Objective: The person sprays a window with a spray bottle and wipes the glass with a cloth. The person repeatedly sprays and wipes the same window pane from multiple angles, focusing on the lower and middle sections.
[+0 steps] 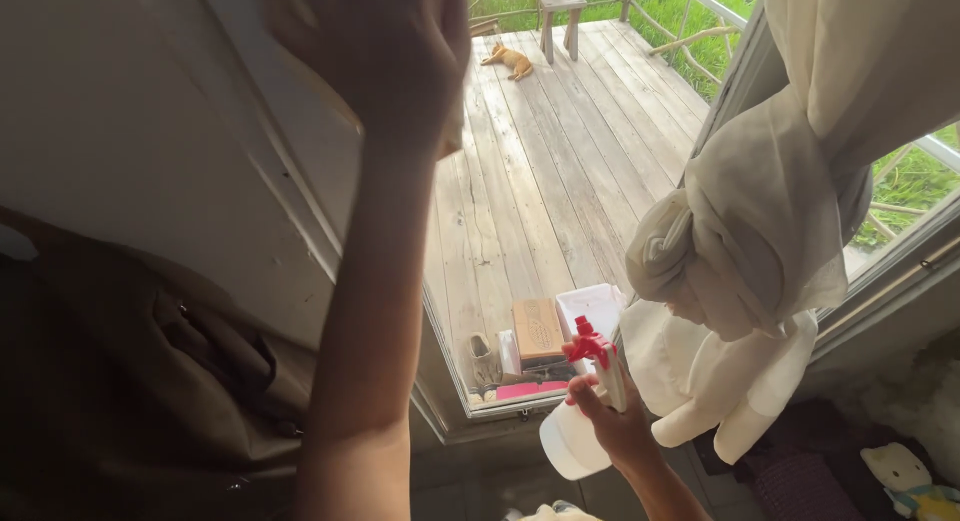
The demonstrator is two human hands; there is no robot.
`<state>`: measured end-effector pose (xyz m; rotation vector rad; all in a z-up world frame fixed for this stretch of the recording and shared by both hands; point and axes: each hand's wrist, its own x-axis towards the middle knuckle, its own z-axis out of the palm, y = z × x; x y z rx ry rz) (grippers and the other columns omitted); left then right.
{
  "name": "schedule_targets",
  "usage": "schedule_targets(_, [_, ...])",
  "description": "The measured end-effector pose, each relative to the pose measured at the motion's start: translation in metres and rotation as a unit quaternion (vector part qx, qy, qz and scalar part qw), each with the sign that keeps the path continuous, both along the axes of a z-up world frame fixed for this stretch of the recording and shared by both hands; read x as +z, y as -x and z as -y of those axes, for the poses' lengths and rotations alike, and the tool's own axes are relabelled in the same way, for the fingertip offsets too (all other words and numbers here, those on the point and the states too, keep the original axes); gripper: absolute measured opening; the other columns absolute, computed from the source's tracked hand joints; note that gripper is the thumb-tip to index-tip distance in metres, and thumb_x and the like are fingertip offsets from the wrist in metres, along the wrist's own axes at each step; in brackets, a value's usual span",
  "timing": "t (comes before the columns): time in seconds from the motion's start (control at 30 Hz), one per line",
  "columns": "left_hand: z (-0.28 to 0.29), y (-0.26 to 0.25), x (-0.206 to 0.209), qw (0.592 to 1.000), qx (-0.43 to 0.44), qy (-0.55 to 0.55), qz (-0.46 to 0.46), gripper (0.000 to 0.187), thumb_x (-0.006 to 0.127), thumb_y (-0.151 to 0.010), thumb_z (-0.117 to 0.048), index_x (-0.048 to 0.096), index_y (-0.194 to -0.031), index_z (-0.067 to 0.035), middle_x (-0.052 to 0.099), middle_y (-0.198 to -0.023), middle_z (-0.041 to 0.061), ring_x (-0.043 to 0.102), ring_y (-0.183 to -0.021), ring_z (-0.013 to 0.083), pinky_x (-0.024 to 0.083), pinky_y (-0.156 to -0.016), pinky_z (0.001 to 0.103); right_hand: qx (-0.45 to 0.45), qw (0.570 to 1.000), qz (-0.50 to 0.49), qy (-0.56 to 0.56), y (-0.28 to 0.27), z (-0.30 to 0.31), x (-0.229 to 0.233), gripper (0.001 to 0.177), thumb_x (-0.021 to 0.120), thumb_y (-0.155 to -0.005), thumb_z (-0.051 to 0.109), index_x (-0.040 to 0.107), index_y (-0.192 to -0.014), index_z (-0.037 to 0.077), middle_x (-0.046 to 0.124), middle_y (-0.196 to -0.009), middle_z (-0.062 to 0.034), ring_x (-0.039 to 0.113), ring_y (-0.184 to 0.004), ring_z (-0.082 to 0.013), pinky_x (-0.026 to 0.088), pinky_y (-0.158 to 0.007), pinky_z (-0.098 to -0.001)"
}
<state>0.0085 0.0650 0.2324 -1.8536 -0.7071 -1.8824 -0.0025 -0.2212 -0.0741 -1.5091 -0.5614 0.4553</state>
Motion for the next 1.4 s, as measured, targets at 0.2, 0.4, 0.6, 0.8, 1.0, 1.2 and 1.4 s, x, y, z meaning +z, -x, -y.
schedule_targets(0.2, [0.033, -0.023, -0.184, 0.980, 0.036, -0.149, -0.124, 0.032, 0.056, -0.113, -0.041, 0.060, -0.135, -0.019, 0.046, -0.074, -0.001, 0.043, -0.055, 0.0154, 0.030, -0.042, 0.037, 0.007, 0.999, 0.027, -0.046, -0.008, -0.010, 0.003, 0.047, 0.067, -0.089, 0.031, 0.063, -0.133, 0.014, 0.071, -0.130, -0.0038, 0.064, -0.077, -0.0119, 0.060, -0.068, -0.0277])
schedule_targets(0.4, [0.038, -0.003, -0.379, 0.929, -0.230, -0.007, -0.290, 0.037, 0.054, -0.105, -0.056, 0.054, -0.128, -0.026, 0.057, -0.077, 0.000, 0.053, -0.068, 0.0222, 0.039, -0.057, 0.033, 0.053, 0.994, 0.028, -0.096, -0.024, -0.036, 0.012, 0.052, 0.066, -0.092, 0.017, 0.055, -0.141, 0.006, 0.072, -0.121, -0.0068, 0.063, -0.063, -0.0128, 0.056, -0.062, -0.0276])
schedule_targets(0.6, [-0.007, -0.005, -0.342, 0.957, -0.171, 0.008, -0.236, 0.038, 0.061, -0.099, -0.051, 0.063, -0.075, -0.021, 0.048, -0.054, -0.001, 0.045, -0.047, 0.0205, 0.038, -0.040, 0.037, -0.011, 0.989, 0.089, -0.116, -0.044, -0.058, 0.014, 0.042, 0.073, -0.092, 0.024, 0.062, -0.126, 0.003, 0.071, -0.105, -0.0157, 0.066, -0.062, -0.0199, 0.060, -0.061, -0.0340])
schedule_targets(0.8, [0.004, -0.025, -0.163, 0.964, -0.188, -0.188, 0.017, 0.022, 0.073, -0.093, -0.034, 0.074, -0.116, -0.033, 0.064, -0.136, 0.014, 0.062, -0.120, 0.0357, 0.048, -0.091, 0.053, 0.034, 0.982, 0.111, -0.147, -0.067, -0.074, 0.028, 0.039, 0.066, -0.097, 0.025, 0.058, -0.129, 0.003, 0.067, -0.113, -0.0195, 0.064, -0.059, -0.0155, 0.056, -0.057, -0.0289])
schedule_targets(1.0, [-0.028, -0.091, -0.244, 0.973, -0.112, -0.203, 0.001, 0.023, 0.067, -0.096, -0.040, 0.068, -0.119, -0.044, 0.058, -0.140, -0.002, 0.045, -0.121, 0.0316, 0.038, -0.091, 0.065, 0.034, 0.961, 0.158, -0.223, -0.091, -0.074, 0.056, 0.032, 0.063, -0.099, 0.016, 0.056, -0.128, 0.004, 0.065, -0.108, -0.0157, 0.064, -0.055, -0.0144, 0.054, -0.055, -0.0265])
schedule_targets(1.2, [0.000, -0.074, -0.331, 0.962, -0.170, -0.192, -0.095, 0.029, 0.054, -0.106, -0.035, 0.060, -0.133, -0.042, 0.052, -0.147, -0.005, 0.045, -0.122, 0.0287, 0.041, -0.092, 0.064, -0.009, 0.968, 0.137, -0.210, -0.104, -0.048, 0.038, 0.045, 0.066, -0.097, 0.022, 0.052, -0.135, 0.003, 0.065, -0.109, -0.0157, 0.063, -0.056, -0.0144, 0.056, -0.055, -0.0270])
schedule_targets(1.4, [0.038, -0.031, -0.328, 0.948, -0.191, -0.199, -0.157, 0.011, 0.068, -0.097, -0.037, 0.072, -0.107, -0.033, 0.063, -0.126, -0.006, 0.053, -0.107, 0.0205, 0.048, -0.084, 0.051, -0.034, 0.972, 0.140, -0.188, -0.074, -0.042, 0.028, 0.037, 0.068, -0.097, 0.025, 0.058, -0.124, 0.002, 0.068, -0.106, -0.0169, 0.065, -0.052, -0.0161, 0.051, -0.050, -0.0244])
